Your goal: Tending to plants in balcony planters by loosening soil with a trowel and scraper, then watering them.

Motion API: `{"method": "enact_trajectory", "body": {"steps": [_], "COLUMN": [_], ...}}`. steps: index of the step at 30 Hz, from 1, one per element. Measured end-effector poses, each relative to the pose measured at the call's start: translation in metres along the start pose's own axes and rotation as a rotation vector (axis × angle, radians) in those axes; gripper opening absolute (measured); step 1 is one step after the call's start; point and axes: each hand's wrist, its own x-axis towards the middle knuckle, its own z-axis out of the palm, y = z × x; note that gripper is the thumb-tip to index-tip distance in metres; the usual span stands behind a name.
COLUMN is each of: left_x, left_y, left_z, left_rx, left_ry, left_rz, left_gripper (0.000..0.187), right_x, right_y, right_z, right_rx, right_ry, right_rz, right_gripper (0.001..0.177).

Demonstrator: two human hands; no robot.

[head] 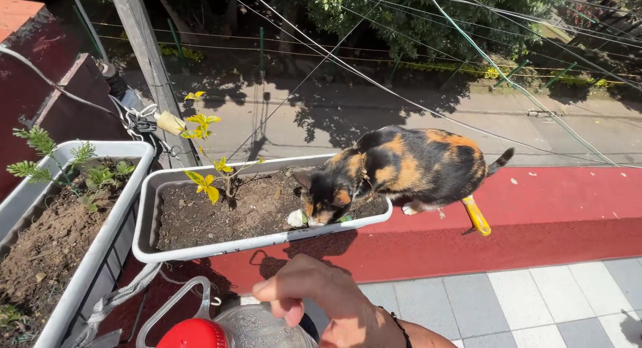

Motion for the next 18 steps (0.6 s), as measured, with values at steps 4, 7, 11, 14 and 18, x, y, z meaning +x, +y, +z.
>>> {"method": "enact_trajectory", "body": {"steps": [4, 7, 11, 14, 18], "left_x": [0.028, 0.020, 0.026, 0.034, 0.027], "left_y": [-0.090, -0.104, -0.127, -0.143, -0.165], "left_z": [-0.013, -0.030, -0.048, -0.050, -0.053], "left_rx": [-0.052, -0.083, -0.098, -0.111, -0.125], "left_ry": [-0.071, -0.085, -0.067, -0.032, 0.013], "left_rz": [-0.008, -0.039, -0.074, -0.079, -0.098], "left_gripper": [0.074, 0.076, 0.078, 0.080, 0.083], "right_x": [-0.058, -0.082, -0.057, -0.026, -0.023], "right_y": [0.128, 0.172, 0.187, 0.189, 0.232], "right_z": [-0.032, -0.088, -0.127, -0.134, -0.155], "right_rx": [0.317, 0.663, 0.734, 0.975, 0.929], "right_ry": [0.777, 1.309, 1.275, 1.118, 1.057], "right_rz": [0.001, 0.290, 0.368, 0.193, 0.053], "right_gripper": [0.032, 0.038, 0.054, 0.065, 0.093]}}
